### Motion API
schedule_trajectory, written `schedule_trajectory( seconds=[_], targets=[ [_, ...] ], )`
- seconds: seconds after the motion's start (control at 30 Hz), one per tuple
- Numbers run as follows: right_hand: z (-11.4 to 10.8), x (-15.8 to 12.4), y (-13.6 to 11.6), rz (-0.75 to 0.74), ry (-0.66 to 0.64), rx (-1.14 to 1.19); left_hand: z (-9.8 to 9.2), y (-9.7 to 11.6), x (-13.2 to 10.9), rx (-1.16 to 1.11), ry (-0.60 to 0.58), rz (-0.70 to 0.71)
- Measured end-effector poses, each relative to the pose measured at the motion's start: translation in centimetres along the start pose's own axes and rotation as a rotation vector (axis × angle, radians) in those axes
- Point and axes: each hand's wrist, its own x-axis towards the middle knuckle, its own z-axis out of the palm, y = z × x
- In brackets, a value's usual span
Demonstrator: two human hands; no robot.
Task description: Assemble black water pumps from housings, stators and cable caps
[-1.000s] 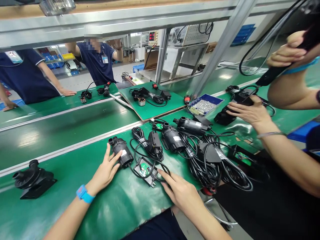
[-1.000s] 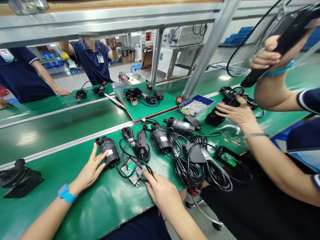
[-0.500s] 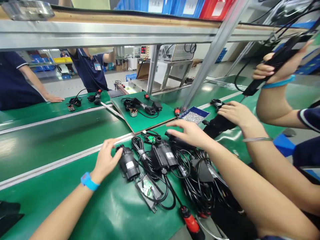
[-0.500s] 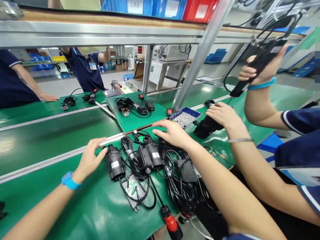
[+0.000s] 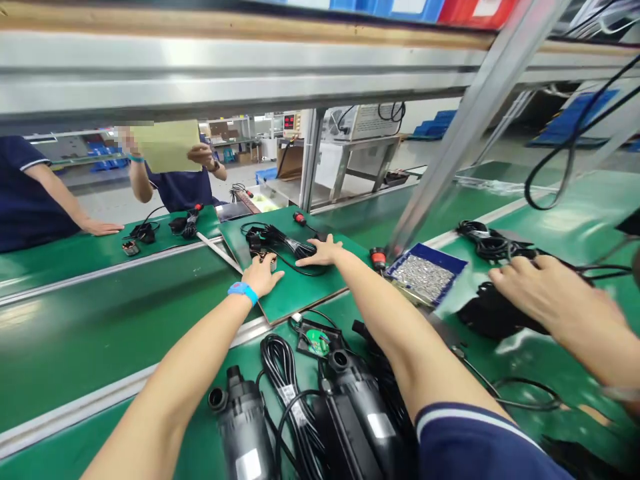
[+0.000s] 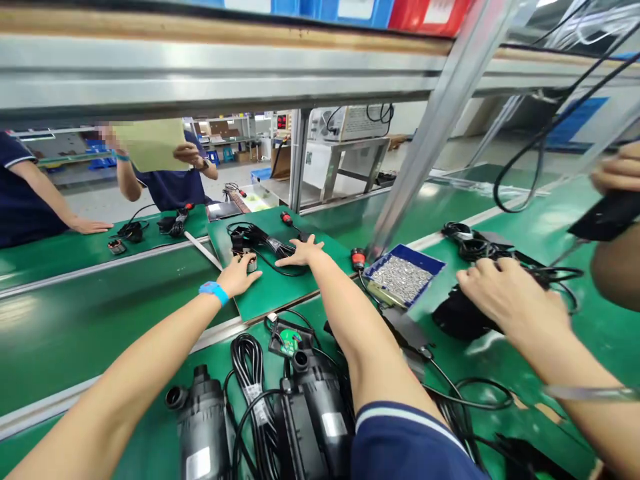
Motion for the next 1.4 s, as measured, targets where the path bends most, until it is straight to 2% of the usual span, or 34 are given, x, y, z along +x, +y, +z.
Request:
schedule_trajectory(
  seconds=[0.07, 0.17, 0.27, 0.37, 0.47, 0.57, 0.7, 0.9, 0.97, 1.03, 1.13, 1.23, 1.4],
  targets=[
    [1.0, 0.4, -0.2, -0.023, -0.025, -0.038, 0.7, -0.2, 1.0, -0.042, 0.011, -0.001],
    [2.3, -0.7, -0.4, -0.050, -0.021, -0.071, 1.0, -0.8, 1.1, -0.119, 0.037, 0.004],
    [2.7, -2.8, -1.0, -0.055, 0.053, -0.057, 0.1, -1.7, -0.6, -0.207, 0.057, 0.033],
    [1.9, -4.5, -1.7, -0.066, 0.132, 0.018, -2.0, -2.9, -3.8, -0.308, 0.066, 0.079],
    [0.4, -5.6, -2.5, -0.058, 0.175, 0.153, -4.7, -4.3, -7.2, -0.420, 0.038, 0.120],
    [-1.4, -6.8, -3.8, -0.031, 0.164, 0.344, -7.3, -5.3, -10.2, -0.540, 0.033, 0.124],
    [-4.3, -9.8, -7.4, -0.047, 0.095, 0.686, -10.3, -6.1, -13.2, -0.663, 0.142, 0.082],
    [-10.5, -17.8, -14.8, -0.186, 0.055, 1.115, -16.1, -7.7, -17.8, -0.800, 0.349, 0.055],
    [-11.7, -20.9, -16.9, -0.231, 0.033, 1.203, -18.1, -8.4, -20.0, -0.814, 0.379, 0.066],
    [-12.0, -23.8, -18.7, -0.264, -0.019, 1.319, -19.7, -9.3, -22.8, -0.809, 0.387, 0.076],
    [-10.4, -27.9, -20.8, -0.260, -0.123, 1.494, -21.1, -10.7, -27.5, -0.785, 0.374, 0.066],
    [-6.9, -32.1, -21.9, -0.217, -0.231, 1.529, -21.5, -12.1, -32.5, -0.760, 0.341, 0.029],
    [0.1, -40.2, -20.7, -0.183, -0.392, 1.474, -21.7, -14.0, -40.7, -0.681, 0.278, -0.057]
  ],
)
